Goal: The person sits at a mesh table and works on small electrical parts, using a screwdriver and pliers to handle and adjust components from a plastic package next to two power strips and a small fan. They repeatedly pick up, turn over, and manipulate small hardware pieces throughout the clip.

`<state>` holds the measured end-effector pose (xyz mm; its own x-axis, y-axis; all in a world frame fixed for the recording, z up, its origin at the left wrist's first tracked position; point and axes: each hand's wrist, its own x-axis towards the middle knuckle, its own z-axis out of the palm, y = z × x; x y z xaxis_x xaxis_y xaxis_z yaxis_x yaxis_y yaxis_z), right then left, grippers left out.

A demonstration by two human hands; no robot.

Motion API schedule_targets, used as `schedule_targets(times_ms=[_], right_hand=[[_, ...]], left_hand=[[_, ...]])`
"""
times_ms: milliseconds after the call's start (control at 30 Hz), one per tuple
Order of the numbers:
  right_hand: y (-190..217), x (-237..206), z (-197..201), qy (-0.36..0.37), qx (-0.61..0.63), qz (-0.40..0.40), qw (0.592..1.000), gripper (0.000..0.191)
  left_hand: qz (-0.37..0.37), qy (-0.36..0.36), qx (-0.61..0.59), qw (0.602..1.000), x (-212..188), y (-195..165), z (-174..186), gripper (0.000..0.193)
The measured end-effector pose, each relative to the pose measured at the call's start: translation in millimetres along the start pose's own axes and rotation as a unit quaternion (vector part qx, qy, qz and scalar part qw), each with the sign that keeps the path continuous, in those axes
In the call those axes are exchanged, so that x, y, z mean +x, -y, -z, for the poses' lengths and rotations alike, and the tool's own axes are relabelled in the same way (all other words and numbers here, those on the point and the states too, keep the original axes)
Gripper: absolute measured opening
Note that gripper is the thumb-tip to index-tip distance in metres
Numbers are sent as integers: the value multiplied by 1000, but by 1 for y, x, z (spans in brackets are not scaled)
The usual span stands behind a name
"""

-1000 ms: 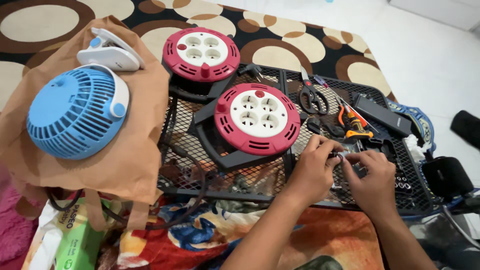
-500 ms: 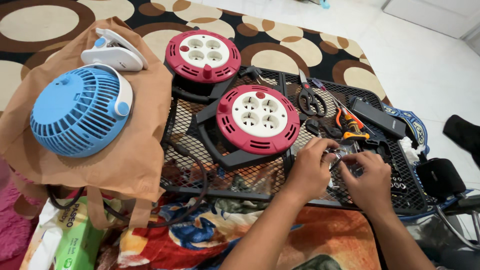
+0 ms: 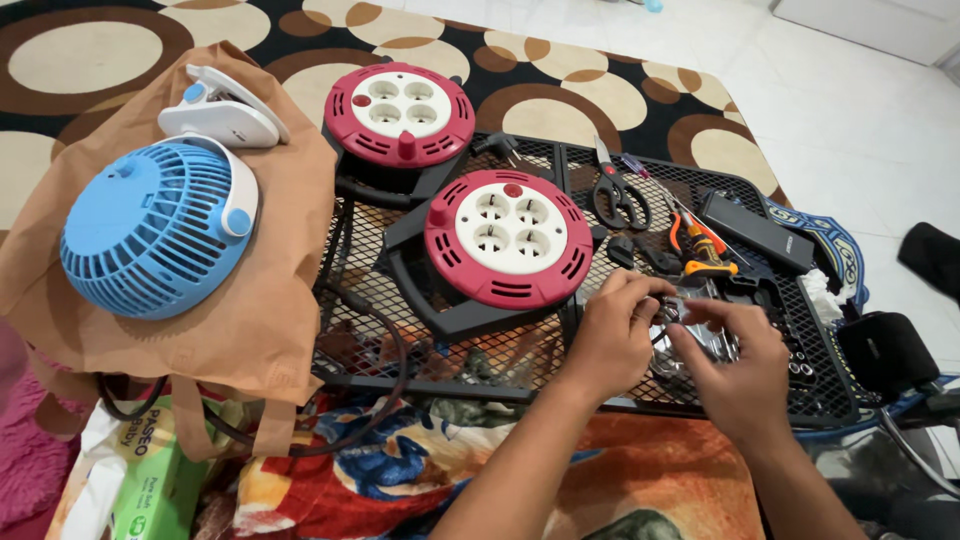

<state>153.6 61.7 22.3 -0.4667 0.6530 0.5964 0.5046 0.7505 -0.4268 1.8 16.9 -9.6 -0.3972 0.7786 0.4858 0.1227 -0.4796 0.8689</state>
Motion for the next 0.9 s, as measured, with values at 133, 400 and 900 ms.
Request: schedule_targets(times_ms=[133, 400, 900], right_hand=[[4, 4, -5, 29, 133, -108, 985, 36], [7, -1, -10, 23, 69, -146, 987, 18], [-15, -1, -11, 45, -36, -70, 996, 17]], left_hand=[[6, 5, 1, 1000, 0, -1, 1, 21], [-6, 3, 13, 1000, -1, -6, 2, 26], [17, 12, -14, 1000, -2, -13, 3, 23]])
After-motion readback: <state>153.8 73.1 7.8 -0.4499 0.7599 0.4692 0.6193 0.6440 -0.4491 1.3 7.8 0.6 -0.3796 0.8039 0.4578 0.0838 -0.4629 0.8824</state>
